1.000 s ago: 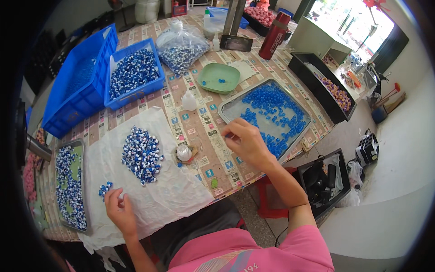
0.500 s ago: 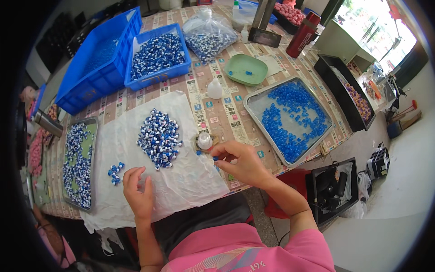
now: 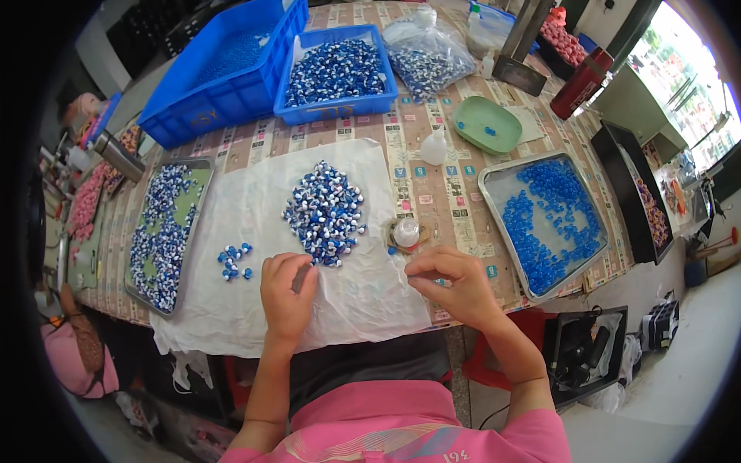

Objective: Manually assembling small blue and white plastic toy components at a factory workbench.

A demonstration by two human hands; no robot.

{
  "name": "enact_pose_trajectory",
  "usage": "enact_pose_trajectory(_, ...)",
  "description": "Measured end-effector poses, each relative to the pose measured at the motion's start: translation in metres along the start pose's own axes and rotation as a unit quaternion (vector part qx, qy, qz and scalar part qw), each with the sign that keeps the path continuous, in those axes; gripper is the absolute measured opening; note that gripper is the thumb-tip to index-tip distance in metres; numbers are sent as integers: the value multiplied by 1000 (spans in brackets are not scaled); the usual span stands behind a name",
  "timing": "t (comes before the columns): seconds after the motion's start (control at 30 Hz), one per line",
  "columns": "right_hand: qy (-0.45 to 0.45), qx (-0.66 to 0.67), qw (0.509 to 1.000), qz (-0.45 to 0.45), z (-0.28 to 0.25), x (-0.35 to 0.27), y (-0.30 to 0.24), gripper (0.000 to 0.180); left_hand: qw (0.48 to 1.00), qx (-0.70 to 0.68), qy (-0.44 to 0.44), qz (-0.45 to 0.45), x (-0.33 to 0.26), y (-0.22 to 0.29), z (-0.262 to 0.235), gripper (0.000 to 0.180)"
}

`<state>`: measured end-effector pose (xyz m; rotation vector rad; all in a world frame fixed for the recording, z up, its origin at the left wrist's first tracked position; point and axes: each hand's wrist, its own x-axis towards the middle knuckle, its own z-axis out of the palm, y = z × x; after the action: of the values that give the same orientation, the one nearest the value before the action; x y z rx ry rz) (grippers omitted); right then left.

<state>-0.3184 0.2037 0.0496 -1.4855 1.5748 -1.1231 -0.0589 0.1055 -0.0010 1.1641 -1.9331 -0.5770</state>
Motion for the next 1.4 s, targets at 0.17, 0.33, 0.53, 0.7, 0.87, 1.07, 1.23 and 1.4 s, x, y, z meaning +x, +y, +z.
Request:
enact_pose_trajectory(0.17,23,25,999,31,-10,2,2,20,1000,21,-7,12,0,2,12,17)
enact_pose_trajectory(0.33,74,-49,996,-11,-28,14,3,17,999,-43,-7,-12,-7,16,8,20)
enact_pose_trajectory(0.53,94,-159,979,-87,-22,35,-5,19,967,-236,-48,-82,-22,24,1,13)
enact_pose_trajectory(0.7,91,-229,960,-131,-9,51,-11,17,844,-466,-97,-248,-35,32,-3,11)
enact_pose_trajectory(0.87,78,-269,948,-153,0,58,-12,16,735,-575,-133,-335,-37,33,-10,12)
enact_pose_trajectory(1.07,83,-261,947,-167,9,54,-20,17,610,-662,-164,-403,-37,23,-7,13)
enact_pose_trajectory(1.23,59,-191,967,-159,26,35,-31,18,595,-677,-164,-401,-34,21,1,18)
enact_pose_trajectory(1.4,-1,-101,981,-167,41,15,-30,20,577,-685,-184,-405,-34,18,10,18)
